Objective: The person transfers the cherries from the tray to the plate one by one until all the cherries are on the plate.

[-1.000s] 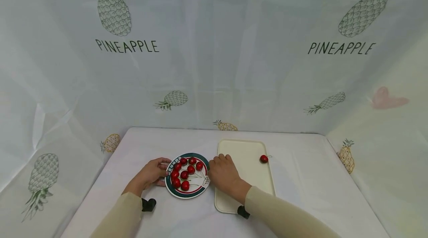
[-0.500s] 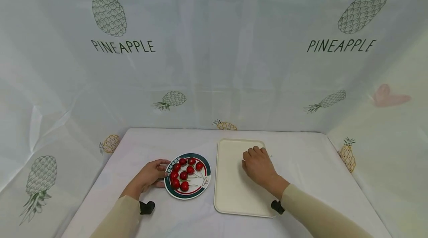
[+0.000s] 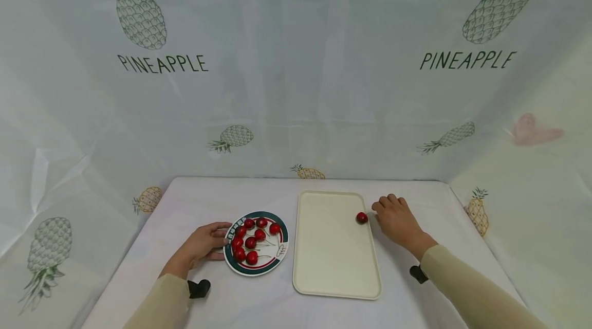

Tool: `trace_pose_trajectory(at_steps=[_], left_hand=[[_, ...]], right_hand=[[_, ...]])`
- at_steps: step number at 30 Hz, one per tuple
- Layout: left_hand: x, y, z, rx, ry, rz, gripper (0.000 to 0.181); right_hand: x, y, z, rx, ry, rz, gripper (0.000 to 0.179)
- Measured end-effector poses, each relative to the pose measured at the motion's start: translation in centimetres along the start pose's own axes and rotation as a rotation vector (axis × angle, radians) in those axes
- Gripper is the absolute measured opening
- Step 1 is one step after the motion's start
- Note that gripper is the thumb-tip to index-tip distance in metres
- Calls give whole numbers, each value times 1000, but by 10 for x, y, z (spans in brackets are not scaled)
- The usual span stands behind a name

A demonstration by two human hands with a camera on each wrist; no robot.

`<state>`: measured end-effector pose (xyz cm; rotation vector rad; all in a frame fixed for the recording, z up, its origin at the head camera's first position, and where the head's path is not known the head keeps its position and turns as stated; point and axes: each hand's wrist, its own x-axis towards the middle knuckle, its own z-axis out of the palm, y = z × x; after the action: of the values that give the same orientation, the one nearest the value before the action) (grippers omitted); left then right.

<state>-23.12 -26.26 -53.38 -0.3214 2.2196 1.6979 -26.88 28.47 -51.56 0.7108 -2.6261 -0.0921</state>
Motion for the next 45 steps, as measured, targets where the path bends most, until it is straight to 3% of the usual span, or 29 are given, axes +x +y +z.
trace_pose_trajectory(at_steps=[15,32,39,45], left_hand=[[1,-3,-3,-74,-20,-16,54],[1,-6,-6,-120,-52,-3,55],[-1,-5,-6,-122,-60,-8,55],[-1,-6,-6,-120,-58,-15,52]], right_hand=[[6,8,23,37,-54,46,14],[5,9,29,47,-80,49,9],[6,10,29,68,-38,32,11],[9,7,26,81,76,-20,14]])
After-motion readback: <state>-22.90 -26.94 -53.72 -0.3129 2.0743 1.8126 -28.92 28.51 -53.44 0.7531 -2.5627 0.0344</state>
